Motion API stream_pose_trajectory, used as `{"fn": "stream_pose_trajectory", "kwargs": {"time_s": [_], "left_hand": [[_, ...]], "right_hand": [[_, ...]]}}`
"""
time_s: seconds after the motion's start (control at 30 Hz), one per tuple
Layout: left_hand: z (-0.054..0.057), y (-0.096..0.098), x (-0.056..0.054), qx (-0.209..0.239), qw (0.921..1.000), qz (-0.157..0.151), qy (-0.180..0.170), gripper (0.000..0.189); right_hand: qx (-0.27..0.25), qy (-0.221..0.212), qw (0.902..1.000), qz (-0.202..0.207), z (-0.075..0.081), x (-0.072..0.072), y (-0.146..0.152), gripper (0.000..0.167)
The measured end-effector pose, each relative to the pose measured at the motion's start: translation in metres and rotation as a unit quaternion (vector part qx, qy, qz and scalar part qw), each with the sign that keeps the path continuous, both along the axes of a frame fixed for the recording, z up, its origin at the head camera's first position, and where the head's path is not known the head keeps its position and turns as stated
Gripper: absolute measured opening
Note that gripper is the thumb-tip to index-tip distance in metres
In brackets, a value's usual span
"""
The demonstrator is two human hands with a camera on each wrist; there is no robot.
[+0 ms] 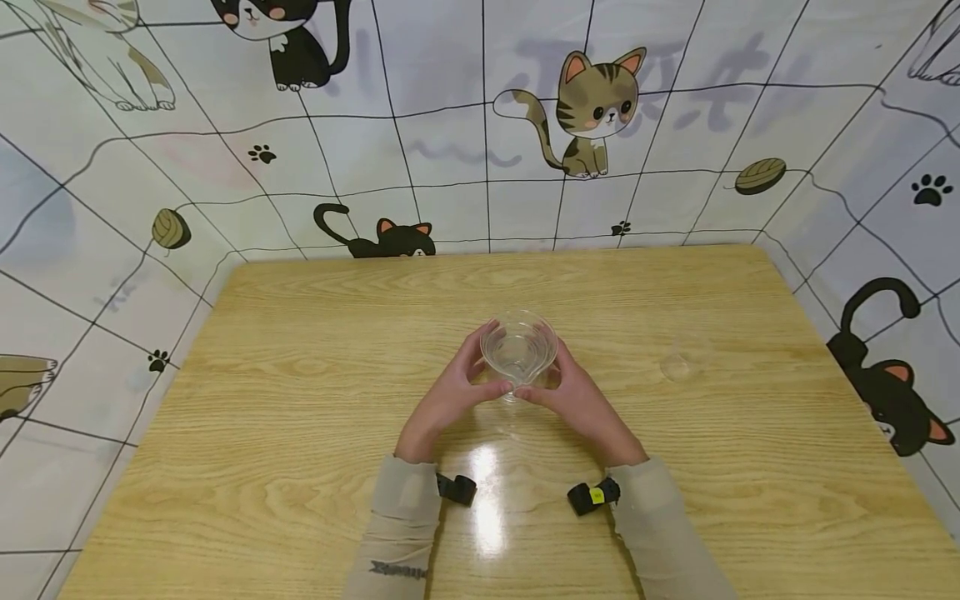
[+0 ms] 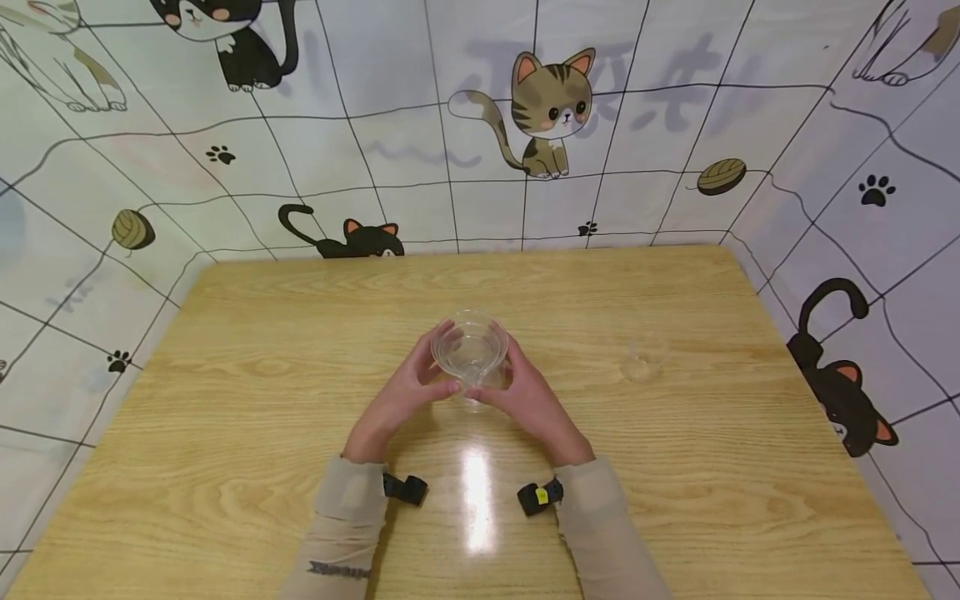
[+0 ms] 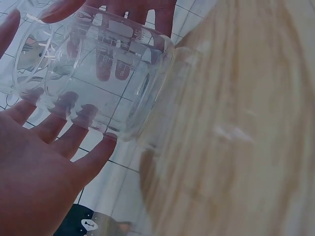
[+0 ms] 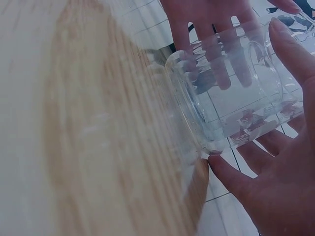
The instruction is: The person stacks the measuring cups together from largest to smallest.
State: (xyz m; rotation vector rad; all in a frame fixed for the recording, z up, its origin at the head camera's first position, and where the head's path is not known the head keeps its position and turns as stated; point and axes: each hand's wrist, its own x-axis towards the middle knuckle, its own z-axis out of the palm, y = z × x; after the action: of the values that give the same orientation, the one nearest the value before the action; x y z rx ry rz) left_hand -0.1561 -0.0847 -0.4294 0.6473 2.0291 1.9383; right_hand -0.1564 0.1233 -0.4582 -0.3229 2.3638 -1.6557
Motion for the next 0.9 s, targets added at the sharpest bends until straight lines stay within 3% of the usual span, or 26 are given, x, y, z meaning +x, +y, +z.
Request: {"fn": "stream_pose_trajectory", "kwargs": {"time_s": [0.4,0.7,0.9], "left_hand": [[-0.004,0.000,-0.002,0.009,0.9996,-0.004,-0.028,0.079],[-0.009,0.002,-0.004,0.041,0.9990,-0.009,-0.013,0.081],[-0.012,0.002,-0.005,0.031,0.9994,-0.009,-0.012,0.082]], "right_hand": [[0.012,-0.007,0.9999,0.001,0.031,0.011,-0.005,0.092],[0.019,-0.002,0.9998,-0.004,0.006,0.002,-0.001,0.093],[0.018,0.018,0.9997,-0.006,-0.001,0.000,-0.001,0.094]]}}
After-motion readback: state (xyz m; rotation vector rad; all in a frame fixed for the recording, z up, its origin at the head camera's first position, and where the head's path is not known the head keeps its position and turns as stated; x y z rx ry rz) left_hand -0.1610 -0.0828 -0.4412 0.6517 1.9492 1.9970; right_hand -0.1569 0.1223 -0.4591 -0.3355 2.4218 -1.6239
